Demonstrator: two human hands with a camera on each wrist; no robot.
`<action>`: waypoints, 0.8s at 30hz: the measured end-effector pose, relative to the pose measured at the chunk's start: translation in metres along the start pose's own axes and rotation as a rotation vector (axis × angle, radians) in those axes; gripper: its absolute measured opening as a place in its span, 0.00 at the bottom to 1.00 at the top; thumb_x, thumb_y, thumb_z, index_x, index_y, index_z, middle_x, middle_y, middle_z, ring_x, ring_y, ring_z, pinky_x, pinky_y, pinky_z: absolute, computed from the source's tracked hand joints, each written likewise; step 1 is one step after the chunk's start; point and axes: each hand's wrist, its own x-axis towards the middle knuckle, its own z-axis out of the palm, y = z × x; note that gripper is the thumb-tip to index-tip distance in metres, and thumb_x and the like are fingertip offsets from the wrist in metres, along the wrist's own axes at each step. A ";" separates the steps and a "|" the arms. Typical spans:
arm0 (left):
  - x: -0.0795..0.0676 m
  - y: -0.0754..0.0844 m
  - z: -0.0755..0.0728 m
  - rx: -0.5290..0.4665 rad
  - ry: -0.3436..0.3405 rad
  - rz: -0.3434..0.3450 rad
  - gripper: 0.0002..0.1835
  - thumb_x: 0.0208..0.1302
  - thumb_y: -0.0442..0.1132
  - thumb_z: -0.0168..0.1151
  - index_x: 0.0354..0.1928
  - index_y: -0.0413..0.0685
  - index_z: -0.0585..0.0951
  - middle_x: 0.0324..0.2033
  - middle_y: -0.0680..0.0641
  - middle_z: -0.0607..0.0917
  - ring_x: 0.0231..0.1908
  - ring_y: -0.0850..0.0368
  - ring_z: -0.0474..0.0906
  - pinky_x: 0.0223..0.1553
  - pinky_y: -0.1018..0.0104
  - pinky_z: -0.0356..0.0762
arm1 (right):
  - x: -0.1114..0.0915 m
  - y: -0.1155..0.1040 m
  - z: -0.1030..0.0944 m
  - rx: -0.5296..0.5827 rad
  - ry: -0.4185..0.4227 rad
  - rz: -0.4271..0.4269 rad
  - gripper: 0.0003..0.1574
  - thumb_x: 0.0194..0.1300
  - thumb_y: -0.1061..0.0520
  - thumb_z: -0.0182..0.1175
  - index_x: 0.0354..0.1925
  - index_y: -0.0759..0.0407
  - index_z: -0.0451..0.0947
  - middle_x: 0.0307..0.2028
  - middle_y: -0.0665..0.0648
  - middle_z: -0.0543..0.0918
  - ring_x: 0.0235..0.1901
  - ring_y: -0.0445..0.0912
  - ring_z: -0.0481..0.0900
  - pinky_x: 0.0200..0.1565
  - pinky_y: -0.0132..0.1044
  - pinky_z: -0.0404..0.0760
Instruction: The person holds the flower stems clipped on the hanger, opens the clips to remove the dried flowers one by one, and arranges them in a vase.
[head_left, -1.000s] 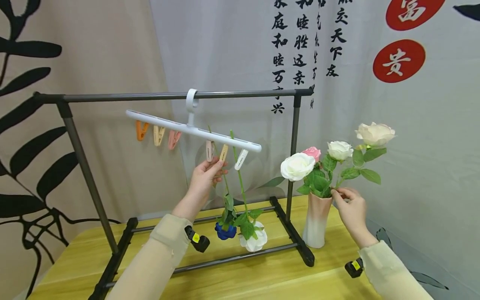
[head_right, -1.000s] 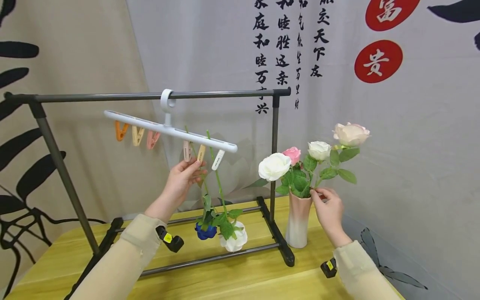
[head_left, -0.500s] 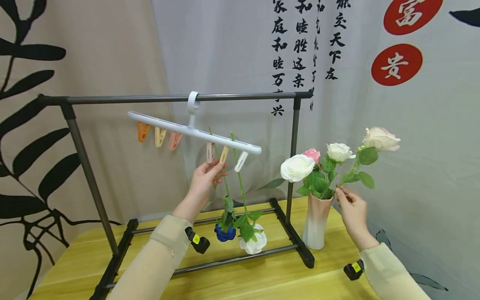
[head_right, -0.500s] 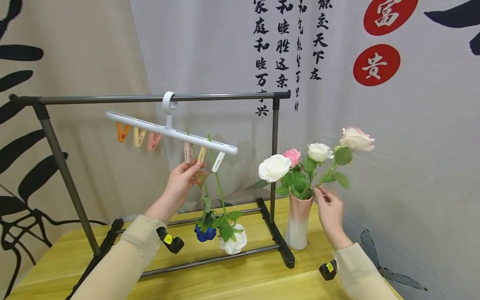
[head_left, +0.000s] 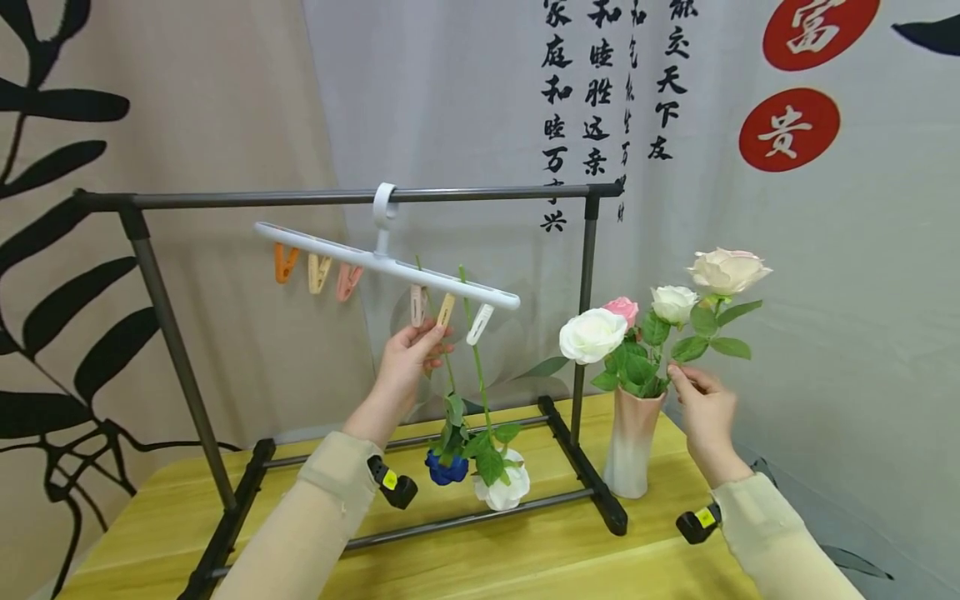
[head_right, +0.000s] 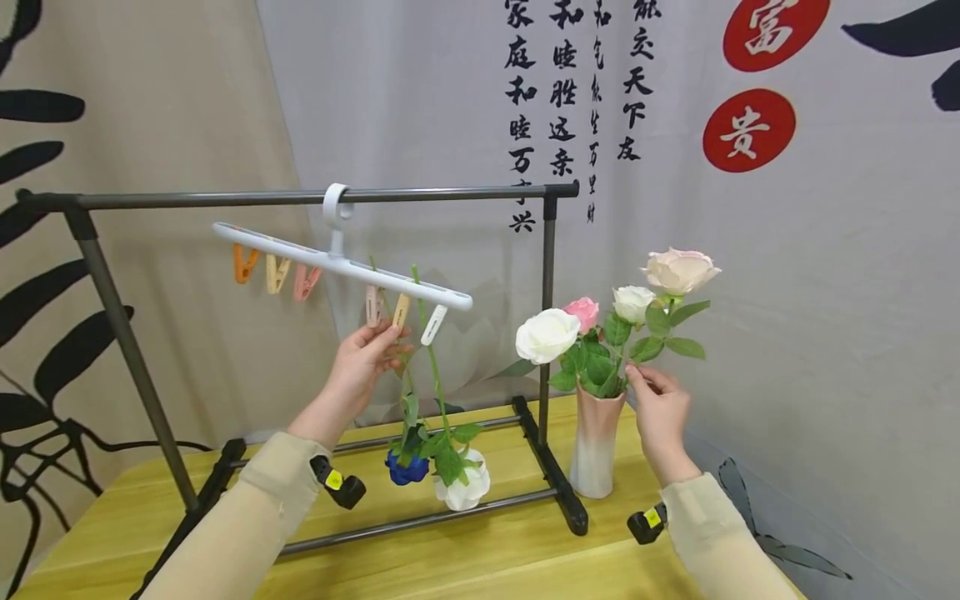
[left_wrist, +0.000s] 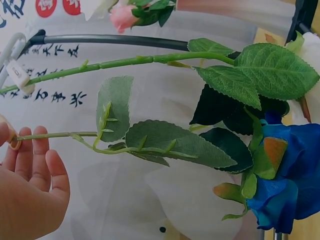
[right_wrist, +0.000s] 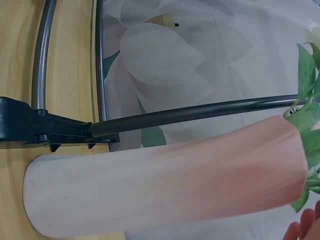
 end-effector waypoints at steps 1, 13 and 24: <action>0.000 0.000 0.000 0.001 -0.001 0.000 0.21 0.71 0.42 0.58 0.61 0.40 0.71 0.50 0.44 0.83 0.36 0.62 0.82 0.38 0.68 0.75 | 0.000 0.000 0.000 0.000 -0.002 -0.004 0.26 0.65 0.47 0.64 0.50 0.67 0.82 0.38 0.40 0.78 0.35 0.39 0.73 0.36 0.27 0.73; 0.000 -0.002 0.001 0.015 -0.007 0.004 0.21 0.71 0.42 0.58 0.61 0.40 0.72 0.51 0.44 0.83 0.36 0.63 0.82 0.37 0.68 0.75 | -0.006 0.017 0.004 -0.111 -0.092 -0.012 0.25 0.70 0.49 0.59 0.53 0.68 0.80 0.49 0.56 0.76 0.45 0.41 0.71 0.43 0.31 0.73; 0.001 -0.002 -0.002 0.003 -0.004 0.003 0.20 0.71 0.42 0.58 0.59 0.40 0.72 0.50 0.45 0.84 0.37 0.61 0.82 0.36 0.70 0.75 | -0.011 0.024 -0.010 -0.080 -0.059 0.059 0.35 0.68 0.40 0.58 0.61 0.63 0.75 0.52 0.51 0.72 0.43 0.38 0.70 0.43 0.29 0.72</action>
